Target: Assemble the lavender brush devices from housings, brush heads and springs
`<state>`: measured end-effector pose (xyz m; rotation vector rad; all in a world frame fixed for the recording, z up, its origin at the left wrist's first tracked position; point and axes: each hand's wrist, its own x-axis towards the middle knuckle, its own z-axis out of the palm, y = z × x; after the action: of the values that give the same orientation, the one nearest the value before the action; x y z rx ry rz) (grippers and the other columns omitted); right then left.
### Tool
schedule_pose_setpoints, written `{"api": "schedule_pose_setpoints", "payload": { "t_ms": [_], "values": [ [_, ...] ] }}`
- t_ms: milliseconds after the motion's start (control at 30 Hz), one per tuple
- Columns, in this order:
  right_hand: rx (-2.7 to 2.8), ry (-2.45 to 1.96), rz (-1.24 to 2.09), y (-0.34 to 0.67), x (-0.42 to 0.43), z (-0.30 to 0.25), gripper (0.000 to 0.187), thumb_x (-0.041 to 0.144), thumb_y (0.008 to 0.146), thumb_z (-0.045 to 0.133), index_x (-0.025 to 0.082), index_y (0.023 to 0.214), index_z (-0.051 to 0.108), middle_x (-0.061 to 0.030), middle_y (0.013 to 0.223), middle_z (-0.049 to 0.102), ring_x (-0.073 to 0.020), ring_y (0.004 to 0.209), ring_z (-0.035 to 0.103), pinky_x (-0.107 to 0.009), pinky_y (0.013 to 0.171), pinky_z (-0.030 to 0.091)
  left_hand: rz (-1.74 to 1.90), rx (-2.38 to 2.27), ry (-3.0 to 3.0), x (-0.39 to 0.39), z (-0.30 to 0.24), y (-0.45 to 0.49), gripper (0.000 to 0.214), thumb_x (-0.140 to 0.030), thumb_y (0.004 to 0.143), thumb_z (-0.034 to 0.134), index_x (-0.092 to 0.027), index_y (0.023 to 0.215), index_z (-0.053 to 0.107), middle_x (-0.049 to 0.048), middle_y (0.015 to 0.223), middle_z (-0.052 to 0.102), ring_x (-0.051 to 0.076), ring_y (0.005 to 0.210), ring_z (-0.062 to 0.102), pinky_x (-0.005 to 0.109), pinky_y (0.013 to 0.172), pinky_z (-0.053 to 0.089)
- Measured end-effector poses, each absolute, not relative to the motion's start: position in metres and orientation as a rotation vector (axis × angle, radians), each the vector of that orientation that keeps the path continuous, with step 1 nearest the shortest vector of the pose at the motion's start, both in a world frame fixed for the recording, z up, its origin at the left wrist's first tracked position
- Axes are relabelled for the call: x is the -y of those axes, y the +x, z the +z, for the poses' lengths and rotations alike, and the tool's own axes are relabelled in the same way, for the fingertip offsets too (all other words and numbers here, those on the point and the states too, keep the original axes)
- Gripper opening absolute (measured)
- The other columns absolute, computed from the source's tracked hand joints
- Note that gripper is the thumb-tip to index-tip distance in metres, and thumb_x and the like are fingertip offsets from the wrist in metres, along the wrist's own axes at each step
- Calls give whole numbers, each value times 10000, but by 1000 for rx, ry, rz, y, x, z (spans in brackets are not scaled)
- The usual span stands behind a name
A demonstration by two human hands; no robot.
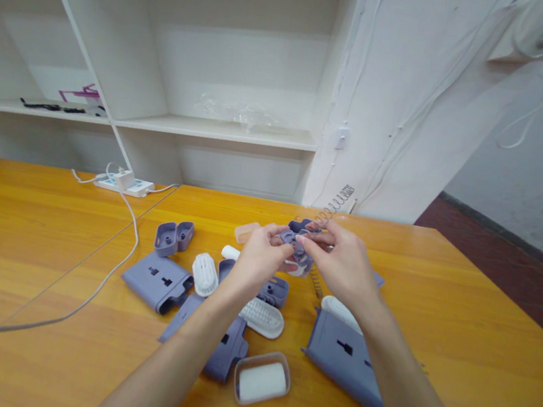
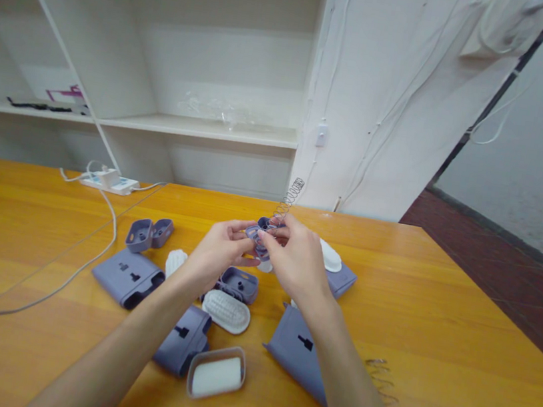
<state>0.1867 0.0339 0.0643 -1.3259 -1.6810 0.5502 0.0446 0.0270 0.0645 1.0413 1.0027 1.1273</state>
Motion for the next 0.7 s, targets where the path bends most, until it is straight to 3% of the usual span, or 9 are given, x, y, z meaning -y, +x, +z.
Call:
{"api": "schedule_pose_setpoints", "payload": {
  "t_ms": [300, 500, 700],
  "values": [
    [1521, -1288, 654, 184, -33, 66, 207, 307, 775, 683, 201, 936, 607, -65, 835, 771, -235, 766, 740, -334, 690, 578, 1228, -1026, 1143, -30, 60, 52, 503, -47, 797, 575, -56, 1298, 522, 85, 848, 729, 146, 666, 682, 272, 635, 583],
    [1482, -1296, 636, 183, -33, 64, 225, 302, 755, 702, 192, 936, 626, -75, 853, 769, -245, 800, 739, -352, 717, 584, 1267, -1032, 1207, -31, 55, 54, 494, -47, 785, 576, -72, 1278, 557, 74, 846, 735, 136, 641, 674, 272, 643, 586],
    [1499, -1159, 942, 189, -39, 63, 246, 257, 693, 740, 186, 894, 617, -62, 846, 752, -223, 777, 728, -353, 714, 588, 1156, -983, 1030, -35, 60, 41, 515, -75, 772, 648, -34, 1273, 535, 103, 843, 732, 146, 638, 688, 297, 666, 594]
  ]
}}
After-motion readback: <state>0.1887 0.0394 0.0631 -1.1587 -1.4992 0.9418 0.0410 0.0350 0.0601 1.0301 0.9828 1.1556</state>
